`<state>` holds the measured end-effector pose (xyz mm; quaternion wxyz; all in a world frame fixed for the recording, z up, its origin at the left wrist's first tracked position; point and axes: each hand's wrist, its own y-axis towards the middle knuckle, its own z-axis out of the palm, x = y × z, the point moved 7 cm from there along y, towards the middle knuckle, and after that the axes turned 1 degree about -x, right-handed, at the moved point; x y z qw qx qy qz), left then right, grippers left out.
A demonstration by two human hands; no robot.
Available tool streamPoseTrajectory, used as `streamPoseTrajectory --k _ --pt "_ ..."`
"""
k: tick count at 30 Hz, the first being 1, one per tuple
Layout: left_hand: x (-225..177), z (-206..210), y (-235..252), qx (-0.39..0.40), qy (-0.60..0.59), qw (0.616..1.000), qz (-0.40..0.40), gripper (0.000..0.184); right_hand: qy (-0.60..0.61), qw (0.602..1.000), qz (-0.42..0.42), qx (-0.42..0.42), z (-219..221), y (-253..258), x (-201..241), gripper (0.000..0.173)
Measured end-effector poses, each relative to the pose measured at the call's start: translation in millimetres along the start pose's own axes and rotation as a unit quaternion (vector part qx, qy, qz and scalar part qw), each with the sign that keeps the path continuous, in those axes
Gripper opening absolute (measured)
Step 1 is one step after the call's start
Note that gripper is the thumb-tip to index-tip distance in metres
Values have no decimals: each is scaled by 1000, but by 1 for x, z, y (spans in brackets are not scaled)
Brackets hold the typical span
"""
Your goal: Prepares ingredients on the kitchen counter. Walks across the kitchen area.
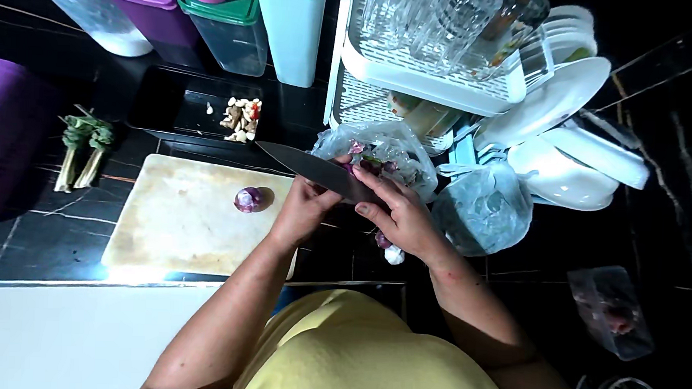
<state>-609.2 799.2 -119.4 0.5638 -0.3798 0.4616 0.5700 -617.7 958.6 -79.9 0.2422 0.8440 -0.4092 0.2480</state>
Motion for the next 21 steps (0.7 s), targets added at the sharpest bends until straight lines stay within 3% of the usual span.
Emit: streamPoseTrajectory --k 3,7,10,12,15,18,21 --pt "6 -2 0 11 -39 999 -13 44 101 994 41 29 0 -1 -4 51" --pt "7 -2 1 63 -52 997 -6 48 398 900 160 71 3 -6 -18 38" --pt "6 0 1 84 -49 995 3 51 442 872 204 45 -5 -4 -33 31" --pt "7 0 0 90 -60 994 13 50 411 882 229 0 -15 0 -49 33" --pt "15 -1 -1 73 -125 989 -7 48 240 937 252 -41 -28 2 -74 46" --pt "25 0 -3 30 -241 966 -84 43 56 963 263 -5 -30 4 -82 52" --pt "35 4 -1 25 -339 933 -121 43 24 975 218 13 -23 5 -80 53"
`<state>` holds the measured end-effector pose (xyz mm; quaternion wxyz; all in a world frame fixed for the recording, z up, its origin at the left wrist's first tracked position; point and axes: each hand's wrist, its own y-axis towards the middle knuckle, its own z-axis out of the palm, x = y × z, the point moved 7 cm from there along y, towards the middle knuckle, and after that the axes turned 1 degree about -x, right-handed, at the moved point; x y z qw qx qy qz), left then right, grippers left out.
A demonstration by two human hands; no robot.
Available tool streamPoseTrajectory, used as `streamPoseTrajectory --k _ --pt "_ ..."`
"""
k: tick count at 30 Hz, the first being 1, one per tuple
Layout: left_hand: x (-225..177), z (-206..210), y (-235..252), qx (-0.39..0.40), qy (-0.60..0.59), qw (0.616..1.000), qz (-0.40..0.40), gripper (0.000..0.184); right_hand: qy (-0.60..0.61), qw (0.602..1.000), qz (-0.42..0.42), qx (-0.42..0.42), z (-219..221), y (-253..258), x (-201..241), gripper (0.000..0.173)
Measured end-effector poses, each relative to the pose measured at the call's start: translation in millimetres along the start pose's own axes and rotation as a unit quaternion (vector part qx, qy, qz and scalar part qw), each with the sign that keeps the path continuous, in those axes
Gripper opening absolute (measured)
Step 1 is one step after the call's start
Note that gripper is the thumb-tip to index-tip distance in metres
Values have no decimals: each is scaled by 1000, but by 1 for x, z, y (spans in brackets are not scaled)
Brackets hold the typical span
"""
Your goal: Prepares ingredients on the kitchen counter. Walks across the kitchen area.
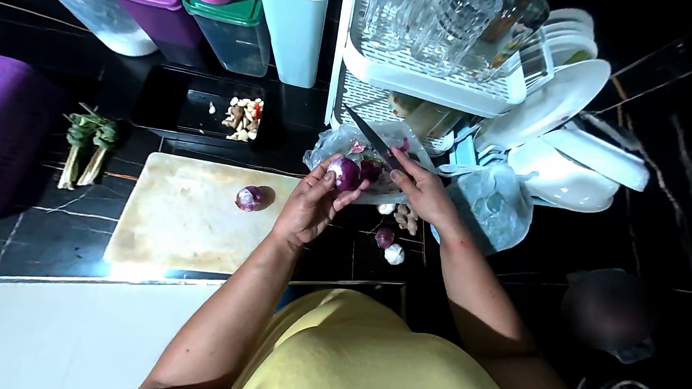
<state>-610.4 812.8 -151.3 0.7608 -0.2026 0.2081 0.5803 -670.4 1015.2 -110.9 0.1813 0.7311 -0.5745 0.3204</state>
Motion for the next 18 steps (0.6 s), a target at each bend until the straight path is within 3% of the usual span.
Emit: streamPoseTrajectory --k 4,10,14,18 --pt "10 -4 4 -20 -28 999 -25 35 -4 1000 11 -14 4 -5 10 62" --pt "7 -4 3 -23 -46 998 -30 33 -10 1000 1 -6 5 -2 11 56" --pt "-25 -29 -12 -99 123 988 9 37 -1 1000 0 4 3 -6 7 52" --pt "-77 -84 -52 -251 363 896 50 36 18 1000 19 7 0 -10 -8 47"
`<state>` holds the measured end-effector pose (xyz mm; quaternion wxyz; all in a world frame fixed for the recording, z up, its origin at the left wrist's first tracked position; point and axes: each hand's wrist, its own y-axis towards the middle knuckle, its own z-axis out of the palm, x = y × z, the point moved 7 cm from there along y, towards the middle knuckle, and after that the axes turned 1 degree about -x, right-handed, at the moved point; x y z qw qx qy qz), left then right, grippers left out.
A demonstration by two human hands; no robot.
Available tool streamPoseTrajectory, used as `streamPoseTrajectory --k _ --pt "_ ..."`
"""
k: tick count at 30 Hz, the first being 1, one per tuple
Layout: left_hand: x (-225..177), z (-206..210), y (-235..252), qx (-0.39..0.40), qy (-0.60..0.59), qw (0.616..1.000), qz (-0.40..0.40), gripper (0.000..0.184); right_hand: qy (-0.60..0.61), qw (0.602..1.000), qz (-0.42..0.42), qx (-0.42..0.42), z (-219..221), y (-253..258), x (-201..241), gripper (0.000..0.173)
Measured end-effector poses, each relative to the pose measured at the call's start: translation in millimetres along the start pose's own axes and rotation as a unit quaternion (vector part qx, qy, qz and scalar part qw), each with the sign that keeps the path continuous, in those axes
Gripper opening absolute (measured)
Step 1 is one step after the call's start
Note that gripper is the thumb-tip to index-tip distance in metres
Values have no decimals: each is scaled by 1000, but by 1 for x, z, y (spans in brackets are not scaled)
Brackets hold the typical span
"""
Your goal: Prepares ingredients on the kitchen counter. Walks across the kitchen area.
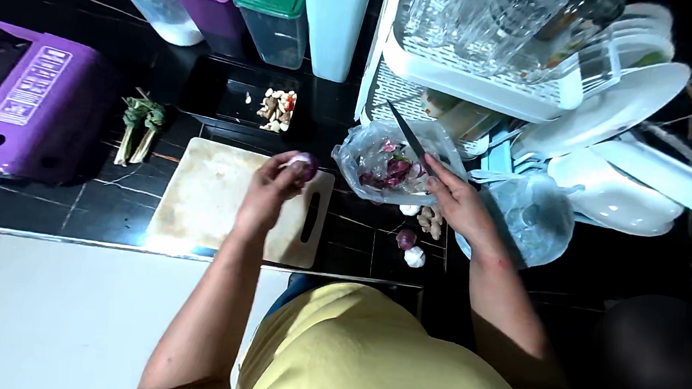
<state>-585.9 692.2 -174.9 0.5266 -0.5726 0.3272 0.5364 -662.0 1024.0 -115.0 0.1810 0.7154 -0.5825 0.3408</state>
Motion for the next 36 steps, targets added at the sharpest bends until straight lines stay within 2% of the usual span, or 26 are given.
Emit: streamPoseTrajectory --k 4,7,11,14,16,18,20,23,25,26,28,30,33,34,36 --pt "17 -75 -8 -97 127 987 10 36 55 997 58 5 2 -2 -13 52" --pt "39 -105 -11 -145 209 967 -15 43 130 987 86 29 7 -5 -8 56" --pt "29 -111 -15 -190 343 919 22 51 205 974 90 40 11 -10 0 50" --pt "-2 -78 -22 -196 392 894 95 54 234 967 101 27 8 -14 -2 48" --pt "-20 -25 -29 -126 393 896 163 41 249 961 118 6 5 -18 -7 44" --pt "-17 46 -40 12 392 888 242 24 250 957 144 5 4 -23 -10 45" --pt "9 121 -53 173 404 848 297 19 247 956 153 28 4 -24 -11 50" --pt "61 202 -68 339 469 762 293 31 254 958 132 27 2 -23 -10 48" --pt "88 229 -65 384 514 720 264 37 262 958 116 6 -2 -22 -9 41" --pt "96 235 -62 391 526 711 254 36 264 958 111 7 -5 -22 -9 43" --pt "104 238 -54 382 525 719 248 34 267 958 99 30 -9 -20 -10 51" --pt "100 231 -47 374 493 755 218 35 285 953 94 38 -11 -18 -16 49" --pt "72 211 -43 358 340 859 135 43 290 948 129 29 -8 -16 -27 40" --pt "57 204 -42 342 269 892 120 44 286 948 138 27 -6 -15 -29 42" --pt "27 191 -40 322 141 931 98 44 281 950 135 26 -3 -11 -30 44"
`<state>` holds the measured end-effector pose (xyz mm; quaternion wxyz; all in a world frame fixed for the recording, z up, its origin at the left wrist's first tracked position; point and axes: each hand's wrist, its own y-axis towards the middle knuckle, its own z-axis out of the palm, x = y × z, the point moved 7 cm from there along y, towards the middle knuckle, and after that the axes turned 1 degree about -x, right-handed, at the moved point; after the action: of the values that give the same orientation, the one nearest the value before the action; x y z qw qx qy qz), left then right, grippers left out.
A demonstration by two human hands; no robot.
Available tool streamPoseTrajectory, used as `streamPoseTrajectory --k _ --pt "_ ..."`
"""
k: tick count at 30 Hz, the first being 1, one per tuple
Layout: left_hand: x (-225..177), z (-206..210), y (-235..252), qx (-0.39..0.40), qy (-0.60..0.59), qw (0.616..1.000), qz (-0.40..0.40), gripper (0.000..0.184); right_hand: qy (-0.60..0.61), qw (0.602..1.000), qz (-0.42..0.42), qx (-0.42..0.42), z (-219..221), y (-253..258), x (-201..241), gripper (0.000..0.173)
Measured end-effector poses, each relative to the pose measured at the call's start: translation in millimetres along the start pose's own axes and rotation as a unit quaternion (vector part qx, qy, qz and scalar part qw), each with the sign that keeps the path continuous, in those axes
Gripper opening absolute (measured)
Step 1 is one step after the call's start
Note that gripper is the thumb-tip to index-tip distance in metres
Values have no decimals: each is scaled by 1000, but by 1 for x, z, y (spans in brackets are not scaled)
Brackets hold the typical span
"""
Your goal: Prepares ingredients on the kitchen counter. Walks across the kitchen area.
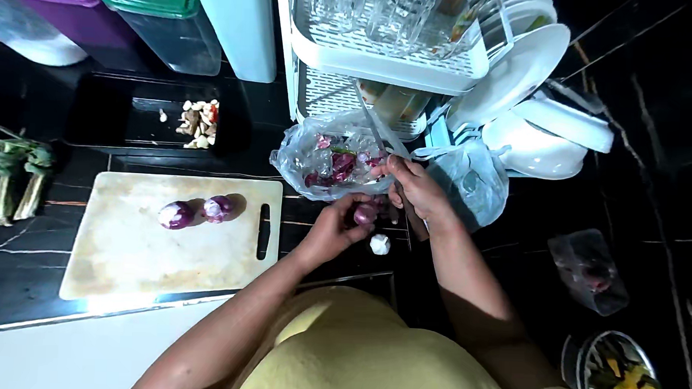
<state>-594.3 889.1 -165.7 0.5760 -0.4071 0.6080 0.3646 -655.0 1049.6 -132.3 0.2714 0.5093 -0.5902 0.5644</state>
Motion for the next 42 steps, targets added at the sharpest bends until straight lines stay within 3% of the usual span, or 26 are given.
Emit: streamPoseTrajectory --k 6,10,13,18,20,23,24,26,28,32,36,38,41,42 --pt "-30 -55 9 -79 -170 982 35 54 -61 996 -60 32 24 1 21 46" --pt "-18 -67 9 -114 -347 930 -44 45 -161 985 -51 33 29 7 26 53" --pt "-15 -64 4 -102 -439 891 -63 34 -112 992 -22 54 31 9 22 52" --pt "-18 -57 2 -65 -464 882 -42 31 -14 996 -3 84 38 5 19 43" --pt "-18 -57 2 -67 -402 912 -40 33 -5 996 -1 89 39 5 18 44" --pt "-12 -57 0 -52 -105 993 -11 37 34 995 17 96 39 6 15 38" --pt "-6 -53 -2 -41 17 999 0 36 50 994 21 100 39 7 15 43" --pt "12 -42 -6 -23 218 976 -6 33 56 993 28 103 38 8 15 54" --pt "29 -33 -12 -3 330 943 -44 33 37 994 37 99 36 10 14 54" --pt "27 -32 -17 -3 352 932 -84 41 30 994 41 100 38 10 13 50" --pt "-8 -56 -10 -155 245 957 -3 47 38 992 37 114 45 6 14 50" --pt "-21 -65 2 -162 195 967 -19 52 49 992 34 113 52 3 19 41" --pt "-25 -73 23 -151 198 968 -13 24 30 993 7 110 57 -1 28 39" --pt "-24 -77 29 -149 221 964 -25 23 7 996 -5 91 54 -3 31 42"
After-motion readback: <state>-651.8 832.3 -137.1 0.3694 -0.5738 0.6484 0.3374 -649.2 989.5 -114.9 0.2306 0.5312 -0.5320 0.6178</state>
